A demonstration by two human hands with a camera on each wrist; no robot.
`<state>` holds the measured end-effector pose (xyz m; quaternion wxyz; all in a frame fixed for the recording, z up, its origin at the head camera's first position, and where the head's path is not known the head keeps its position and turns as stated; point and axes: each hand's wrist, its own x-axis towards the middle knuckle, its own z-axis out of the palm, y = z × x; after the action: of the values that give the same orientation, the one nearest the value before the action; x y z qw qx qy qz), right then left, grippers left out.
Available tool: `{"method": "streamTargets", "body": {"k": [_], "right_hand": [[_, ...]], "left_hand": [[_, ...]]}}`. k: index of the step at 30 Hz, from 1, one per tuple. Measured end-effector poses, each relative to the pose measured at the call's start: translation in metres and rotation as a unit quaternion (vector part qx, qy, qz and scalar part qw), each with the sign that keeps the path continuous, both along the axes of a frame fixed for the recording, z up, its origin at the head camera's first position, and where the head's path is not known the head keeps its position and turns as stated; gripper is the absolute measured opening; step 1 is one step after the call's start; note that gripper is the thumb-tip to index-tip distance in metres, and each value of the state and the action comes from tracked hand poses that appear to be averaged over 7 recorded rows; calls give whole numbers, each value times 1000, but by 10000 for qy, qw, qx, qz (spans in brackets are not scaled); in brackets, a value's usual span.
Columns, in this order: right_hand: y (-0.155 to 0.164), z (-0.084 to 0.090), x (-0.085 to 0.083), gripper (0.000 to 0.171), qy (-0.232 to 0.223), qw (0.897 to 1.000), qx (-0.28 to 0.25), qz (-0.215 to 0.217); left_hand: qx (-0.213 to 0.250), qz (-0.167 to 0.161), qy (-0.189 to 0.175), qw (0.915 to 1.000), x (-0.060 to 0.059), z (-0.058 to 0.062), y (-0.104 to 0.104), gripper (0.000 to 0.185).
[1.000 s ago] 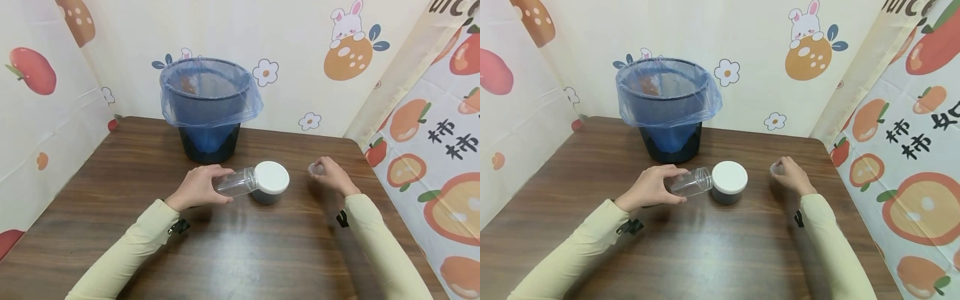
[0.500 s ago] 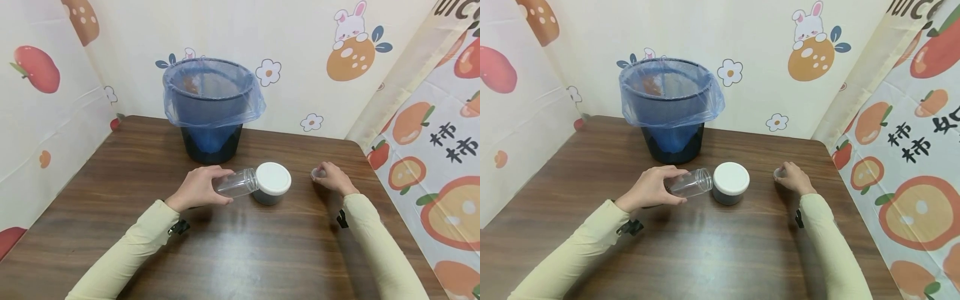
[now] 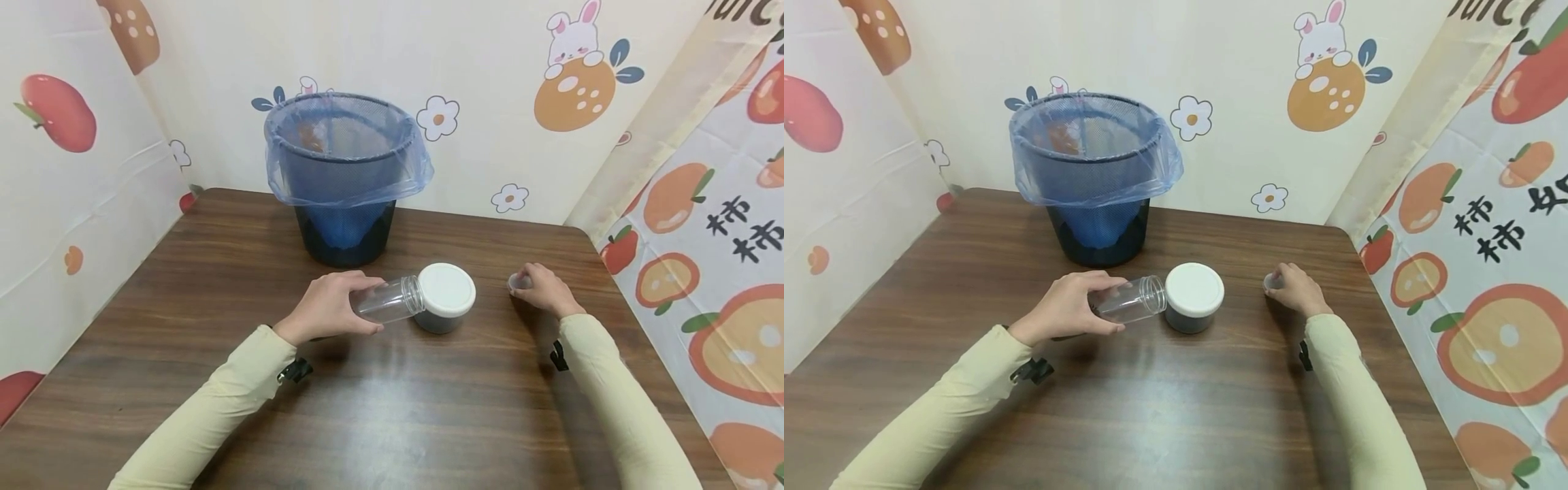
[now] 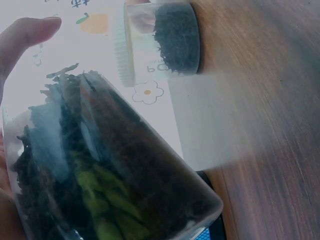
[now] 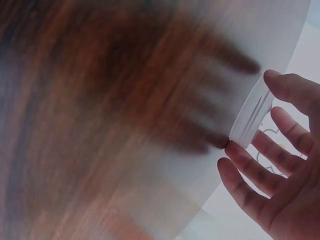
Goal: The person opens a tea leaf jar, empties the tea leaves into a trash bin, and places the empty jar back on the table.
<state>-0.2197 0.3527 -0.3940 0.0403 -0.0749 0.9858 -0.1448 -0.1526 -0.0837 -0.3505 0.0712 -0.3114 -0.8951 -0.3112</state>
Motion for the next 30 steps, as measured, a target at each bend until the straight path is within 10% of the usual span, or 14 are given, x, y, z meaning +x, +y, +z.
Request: {"method": "streamTargets", "body": {"k": [17,30], "right_hand": [[-2,8,2,44,-204,9997,15,132],[-24,56,-7,61,120,9979,-487,-403]], "left_hand": [[134,83,37,9999,-2,10,-6,58],[262,377,50,9989,-5,21,-27,60]]}}
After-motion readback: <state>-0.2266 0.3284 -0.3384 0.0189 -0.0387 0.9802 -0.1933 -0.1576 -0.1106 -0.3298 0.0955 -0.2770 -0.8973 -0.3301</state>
